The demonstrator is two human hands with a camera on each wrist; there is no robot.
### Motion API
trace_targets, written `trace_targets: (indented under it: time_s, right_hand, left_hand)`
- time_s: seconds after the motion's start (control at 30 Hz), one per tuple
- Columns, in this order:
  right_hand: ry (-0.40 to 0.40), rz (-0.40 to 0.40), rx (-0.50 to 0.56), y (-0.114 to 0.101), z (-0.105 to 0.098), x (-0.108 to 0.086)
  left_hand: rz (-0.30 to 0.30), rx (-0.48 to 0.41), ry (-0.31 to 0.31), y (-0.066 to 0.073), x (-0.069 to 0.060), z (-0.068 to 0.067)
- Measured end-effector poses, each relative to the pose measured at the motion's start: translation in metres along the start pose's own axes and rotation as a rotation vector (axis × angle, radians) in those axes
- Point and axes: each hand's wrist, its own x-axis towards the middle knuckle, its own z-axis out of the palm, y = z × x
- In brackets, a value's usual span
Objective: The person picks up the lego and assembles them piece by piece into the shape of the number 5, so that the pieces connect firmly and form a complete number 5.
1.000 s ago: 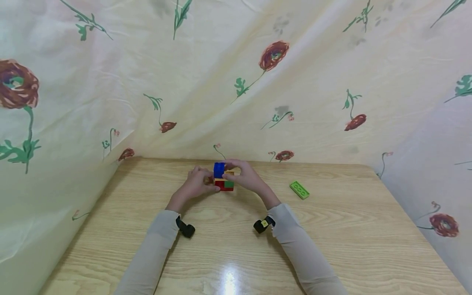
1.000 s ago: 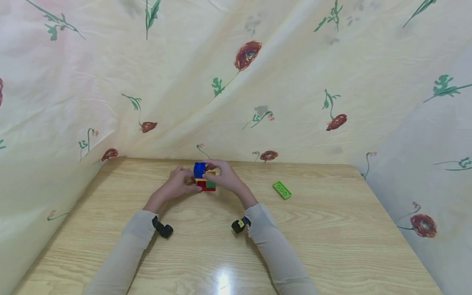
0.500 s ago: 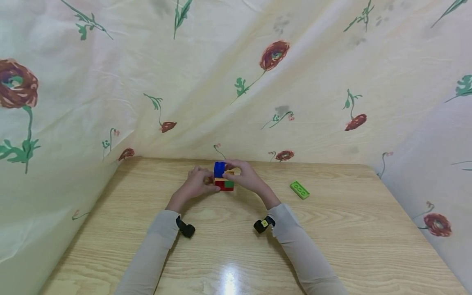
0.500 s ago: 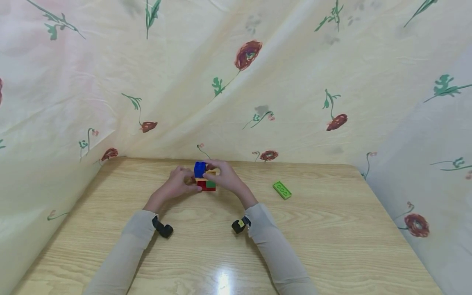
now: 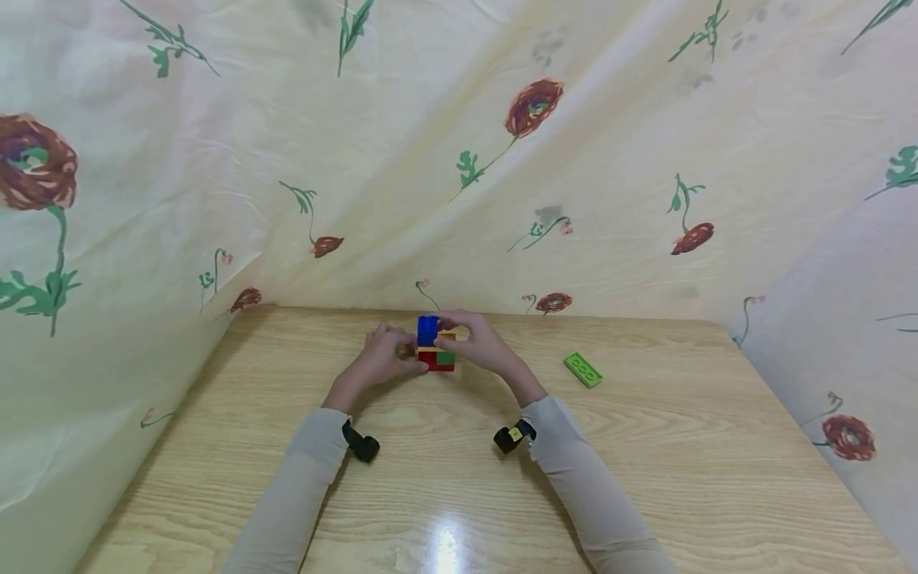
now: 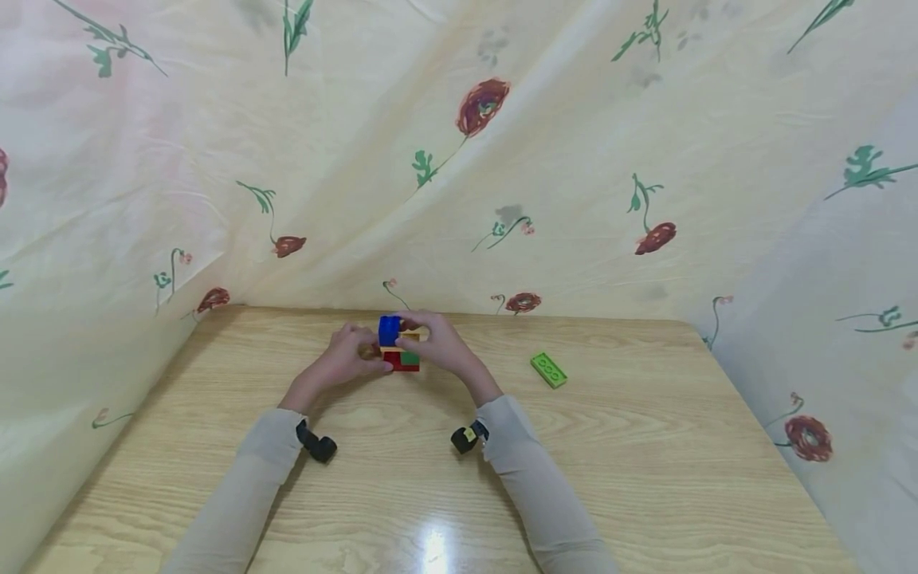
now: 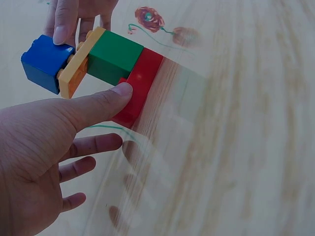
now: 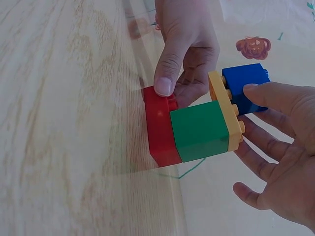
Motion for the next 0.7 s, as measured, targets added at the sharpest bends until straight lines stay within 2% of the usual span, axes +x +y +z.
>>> trace_targets:
  time_s: [0.47,0.7]
  right_hand:
    - [0.011,-0.053,-0.022,0.001,-0.0004,0.0005]
    - [0.006,-0.039,-0.015,0.0004,0.0005,-0.0005]
  left_hand:
    - [-0.006,-0.001,0.011,-0.0011,0.0007,0.0005]
    - [0.0,0.002,0.011,-0.0032,0.0013,0.0022]
